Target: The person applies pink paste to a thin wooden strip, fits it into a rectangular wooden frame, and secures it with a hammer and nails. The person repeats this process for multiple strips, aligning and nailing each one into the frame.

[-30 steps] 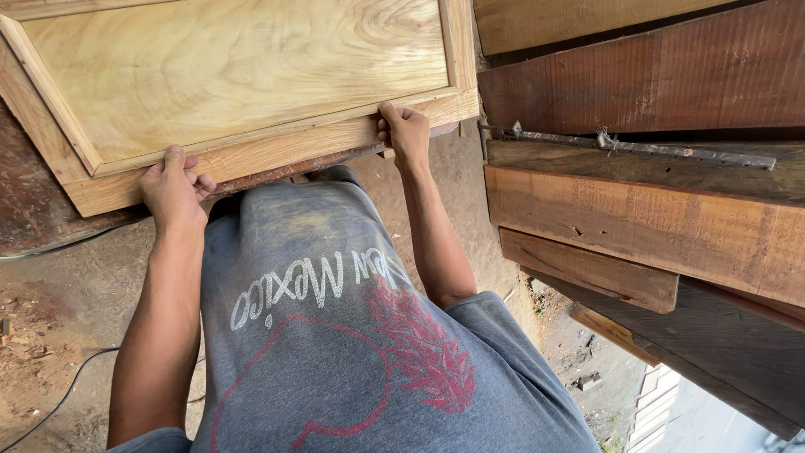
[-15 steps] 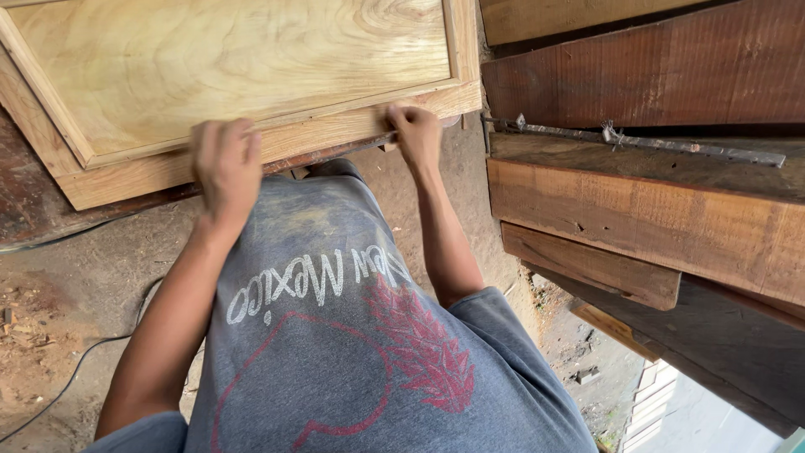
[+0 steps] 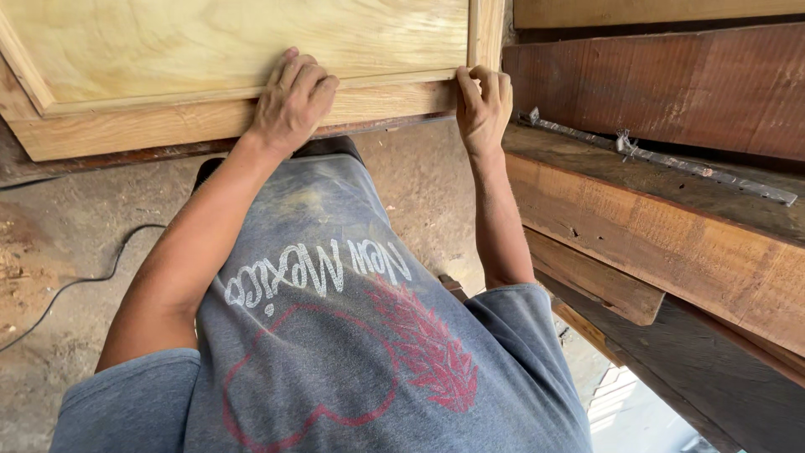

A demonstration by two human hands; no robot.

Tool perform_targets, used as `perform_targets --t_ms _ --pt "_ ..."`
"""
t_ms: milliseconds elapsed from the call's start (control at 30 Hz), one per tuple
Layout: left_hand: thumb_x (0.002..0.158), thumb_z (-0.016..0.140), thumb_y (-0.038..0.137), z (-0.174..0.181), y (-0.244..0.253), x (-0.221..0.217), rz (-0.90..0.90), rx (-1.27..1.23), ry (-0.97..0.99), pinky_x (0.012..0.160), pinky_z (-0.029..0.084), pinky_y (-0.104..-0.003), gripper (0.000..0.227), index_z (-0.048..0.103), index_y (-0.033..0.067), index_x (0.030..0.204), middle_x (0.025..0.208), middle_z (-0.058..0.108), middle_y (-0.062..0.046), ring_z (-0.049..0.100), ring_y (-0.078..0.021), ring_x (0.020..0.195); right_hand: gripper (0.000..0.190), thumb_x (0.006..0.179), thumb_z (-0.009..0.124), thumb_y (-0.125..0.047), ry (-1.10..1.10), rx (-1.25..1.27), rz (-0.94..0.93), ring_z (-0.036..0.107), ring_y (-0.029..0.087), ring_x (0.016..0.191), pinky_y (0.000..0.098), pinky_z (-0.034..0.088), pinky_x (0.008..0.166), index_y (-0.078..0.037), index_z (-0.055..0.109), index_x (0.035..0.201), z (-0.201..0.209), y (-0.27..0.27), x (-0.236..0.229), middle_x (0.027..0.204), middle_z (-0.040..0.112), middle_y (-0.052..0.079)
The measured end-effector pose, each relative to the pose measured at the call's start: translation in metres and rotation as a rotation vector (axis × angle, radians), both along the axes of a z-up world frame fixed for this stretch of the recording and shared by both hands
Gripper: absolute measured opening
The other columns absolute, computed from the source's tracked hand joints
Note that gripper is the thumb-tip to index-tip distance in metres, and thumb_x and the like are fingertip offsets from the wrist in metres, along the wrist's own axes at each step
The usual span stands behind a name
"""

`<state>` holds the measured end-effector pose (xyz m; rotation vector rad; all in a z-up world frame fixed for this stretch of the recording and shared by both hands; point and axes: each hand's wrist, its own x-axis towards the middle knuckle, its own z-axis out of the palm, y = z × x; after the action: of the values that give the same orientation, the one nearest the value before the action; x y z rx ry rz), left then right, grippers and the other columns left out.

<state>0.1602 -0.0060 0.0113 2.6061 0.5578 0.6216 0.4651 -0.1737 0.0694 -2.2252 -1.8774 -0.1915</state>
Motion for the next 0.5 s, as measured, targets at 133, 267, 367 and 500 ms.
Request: perform_targets --t_ms 133,267,367,500 --pt "0.105 0.074 0.003 -0.006 -0.005 -0.001 -0.006 0.003 0.031 0.128 0.042 -0.047 0.019 0.073 0.0113 0.123 0.11 0.059 -0.002 0.06 -0.0215 0.118 0.031 0.089 0.074 0.001 -0.001 0.009 0.024 0.056 0.021 0.094 0.0372 0.048 0.081 -0.009 0.072 0.119 0.003 0.004 0.0 0.106 0.06 0.0" --pt "0.105 0.073 0.003 -0.008 -0.005 -0.004 -0.019 -0.013 0.032 0.128 0.04 -0.049 0.019 0.075 0.0104 0.123 0.106 0.058 -0.003 0.06 -0.0224 0.113 0.028 0.093 0.073 0.003 0.01 0.022 0.022 0.057 0.02 0.095 0.0366 0.048 0.081 -0.008 0.071 0.118 -0.001 0.006 0.0 0.105 0.06 0.0" --pt "0.104 0.074 0.002 -0.007 -0.004 -0.005 -0.02 -0.023 0.04 0.128 0.04 -0.049 0.02 0.075 0.01 0.122 0.104 0.057 -0.002 0.059 -0.0222 0.111 0.026 0.094 0.073 0.003 0.008 0.022 0.035 0.057 0.021 0.093 0.0376 0.048 0.08 -0.006 0.071 0.118 -0.005 0.004 0.003 0.104 0.059 0.002" --pt "0.105 0.073 0.002 -0.008 -0.003 -0.003 -0.026 -0.031 0.056 0.129 0.04 -0.049 0.021 0.075 0.0105 0.123 0.105 0.058 -0.002 0.059 -0.0219 0.112 0.029 0.093 0.07 0.005 -0.007 -0.022 0.063 0.057 0.022 0.094 0.0378 0.048 0.08 -0.005 0.07 0.12 -0.012 -0.001 0.011 0.105 0.06 0.003"
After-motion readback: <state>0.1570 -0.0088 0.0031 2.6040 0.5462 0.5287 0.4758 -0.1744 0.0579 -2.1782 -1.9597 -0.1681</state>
